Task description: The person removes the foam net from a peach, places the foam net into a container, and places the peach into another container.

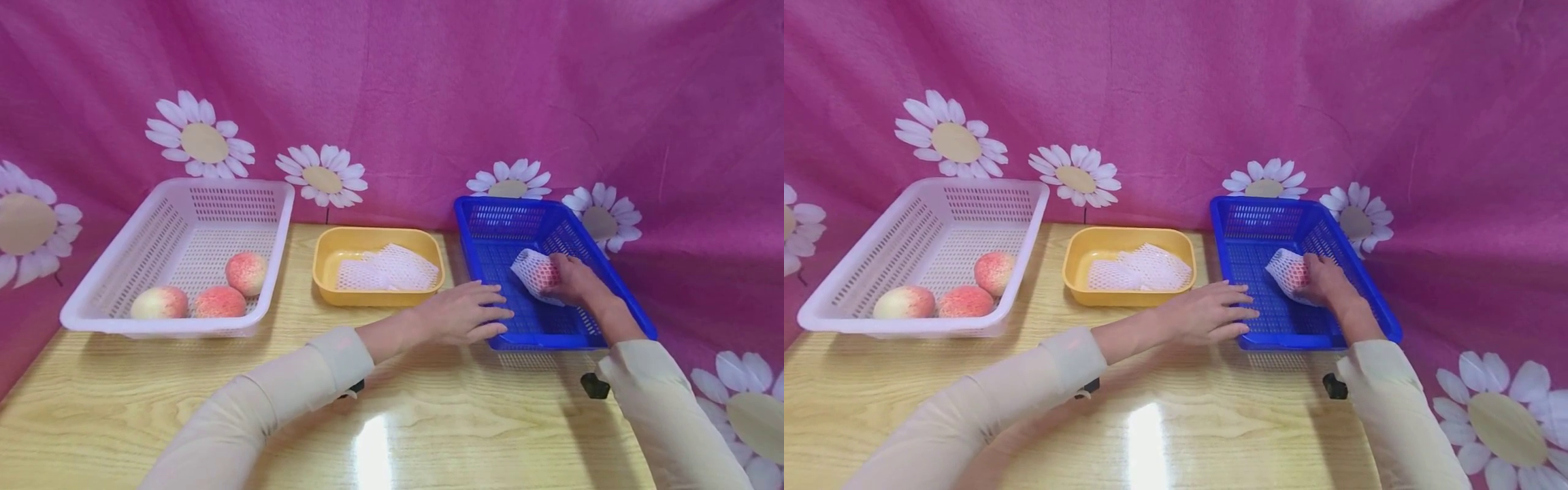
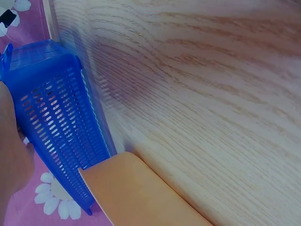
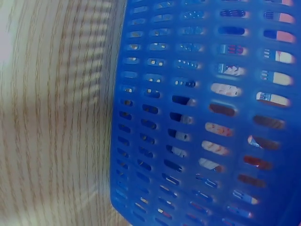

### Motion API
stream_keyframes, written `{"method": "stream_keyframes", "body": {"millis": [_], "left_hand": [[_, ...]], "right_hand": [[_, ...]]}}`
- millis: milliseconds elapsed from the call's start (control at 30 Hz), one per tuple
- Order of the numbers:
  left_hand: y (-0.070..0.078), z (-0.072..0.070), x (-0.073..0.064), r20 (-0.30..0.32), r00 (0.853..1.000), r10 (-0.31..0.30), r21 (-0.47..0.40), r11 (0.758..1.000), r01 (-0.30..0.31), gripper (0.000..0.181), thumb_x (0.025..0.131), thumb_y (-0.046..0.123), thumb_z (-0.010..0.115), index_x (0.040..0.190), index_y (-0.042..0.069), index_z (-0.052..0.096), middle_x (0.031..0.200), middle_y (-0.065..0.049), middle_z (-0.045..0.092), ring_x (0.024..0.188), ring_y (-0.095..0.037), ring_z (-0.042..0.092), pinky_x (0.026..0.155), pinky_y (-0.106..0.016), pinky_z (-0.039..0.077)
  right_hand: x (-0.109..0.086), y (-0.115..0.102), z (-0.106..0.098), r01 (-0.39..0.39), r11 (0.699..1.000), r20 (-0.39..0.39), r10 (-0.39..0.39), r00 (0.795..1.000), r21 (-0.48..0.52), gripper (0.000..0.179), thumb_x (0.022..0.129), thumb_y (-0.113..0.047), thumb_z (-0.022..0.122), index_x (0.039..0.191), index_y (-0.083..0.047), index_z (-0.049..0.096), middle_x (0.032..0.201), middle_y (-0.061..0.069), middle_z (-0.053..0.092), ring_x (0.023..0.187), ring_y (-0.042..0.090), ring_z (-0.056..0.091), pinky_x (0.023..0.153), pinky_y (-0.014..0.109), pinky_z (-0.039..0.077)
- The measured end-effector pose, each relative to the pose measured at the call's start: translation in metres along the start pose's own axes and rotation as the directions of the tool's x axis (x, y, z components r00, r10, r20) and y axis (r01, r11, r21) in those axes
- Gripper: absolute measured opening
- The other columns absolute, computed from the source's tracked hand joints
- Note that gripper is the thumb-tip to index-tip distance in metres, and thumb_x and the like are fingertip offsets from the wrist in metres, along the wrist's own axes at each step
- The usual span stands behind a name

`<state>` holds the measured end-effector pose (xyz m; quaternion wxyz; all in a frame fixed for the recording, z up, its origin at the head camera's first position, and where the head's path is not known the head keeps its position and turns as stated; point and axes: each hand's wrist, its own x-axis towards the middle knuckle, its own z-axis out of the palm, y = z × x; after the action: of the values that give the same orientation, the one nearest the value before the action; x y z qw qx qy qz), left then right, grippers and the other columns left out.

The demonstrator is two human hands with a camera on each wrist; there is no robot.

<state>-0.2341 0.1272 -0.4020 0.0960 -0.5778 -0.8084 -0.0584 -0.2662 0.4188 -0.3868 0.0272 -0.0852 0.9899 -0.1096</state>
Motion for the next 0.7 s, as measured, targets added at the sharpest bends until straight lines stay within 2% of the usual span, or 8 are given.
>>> {"method": "stream_keyframes", "body": {"millis": [133,367,567,700], "left_hand": [[-0.0016,0.0011,0.0004,-0.013,1.000,0.014,-0.001,1.000,-0.014,0.041,0.106,0.039,0.045,0.140,0.022,0.061,0.144,-0.005,0.054,0.143,-0.023,0.036,0.119,-0.041,0.022],[-0.0016,0.0011,0.0002,-0.017,1.000,0.014,-0.014,1.000,-0.014,0.040,0.106,0.039,0.045,0.140,0.023,0.061,0.145,-0.005,0.054,0.143,-0.023,0.036,0.119,-0.039,0.022],[-0.0024,0.0019,-0.0005,-0.022,1.000,0.014,-0.029,0.999,-0.014,0.040,0.106,0.039,0.046,0.140,0.023,0.061,0.145,-0.006,0.053,0.142,-0.023,0.037,0.120,-0.038,0.021],[-0.0034,0.0024,-0.0012,-0.039,0.999,0.025,-0.037,0.999,-0.027,0.040,0.106,0.039,0.047,0.138,0.022,0.062,0.145,-0.006,0.053,0.142,-0.023,0.037,0.119,-0.037,0.022]], "right_hand": [[0.0016,0.0022,0.0003,-0.018,1.000,0.009,0.018,1.000,-0.015,0.075,0.079,-0.018,0.081,0.128,0.016,0.035,0.110,0.043,0.049,0.105,0.059,0.049,0.090,0.067,0.042],[0.0016,0.0057,0.0043,-0.037,0.999,0.031,0.036,0.999,0.030,0.076,0.073,-0.025,0.083,0.121,0.013,0.038,0.112,0.044,0.037,0.108,0.061,0.041,0.088,0.068,0.043],[0.0024,0.0099,0.0076,0.008,1.000,0.022,-0.008,1.000,0.011,0.080,0.071,-0.028,0.084,0.121,0.012,0.037,0.099,0.037,0.053,0.097,0.056,0.052,0.082,0.063,0.046],[0.0004,0.0059,0.0061,-0.017,1.000,0.051,0.016,0.999,0.010,0.085,0.073,-0.028,0.085,0.127,0.013,0.034,0.101,0.037,0.054,0.098,0.055,0.053,0.084,0.064,0.046]]}}
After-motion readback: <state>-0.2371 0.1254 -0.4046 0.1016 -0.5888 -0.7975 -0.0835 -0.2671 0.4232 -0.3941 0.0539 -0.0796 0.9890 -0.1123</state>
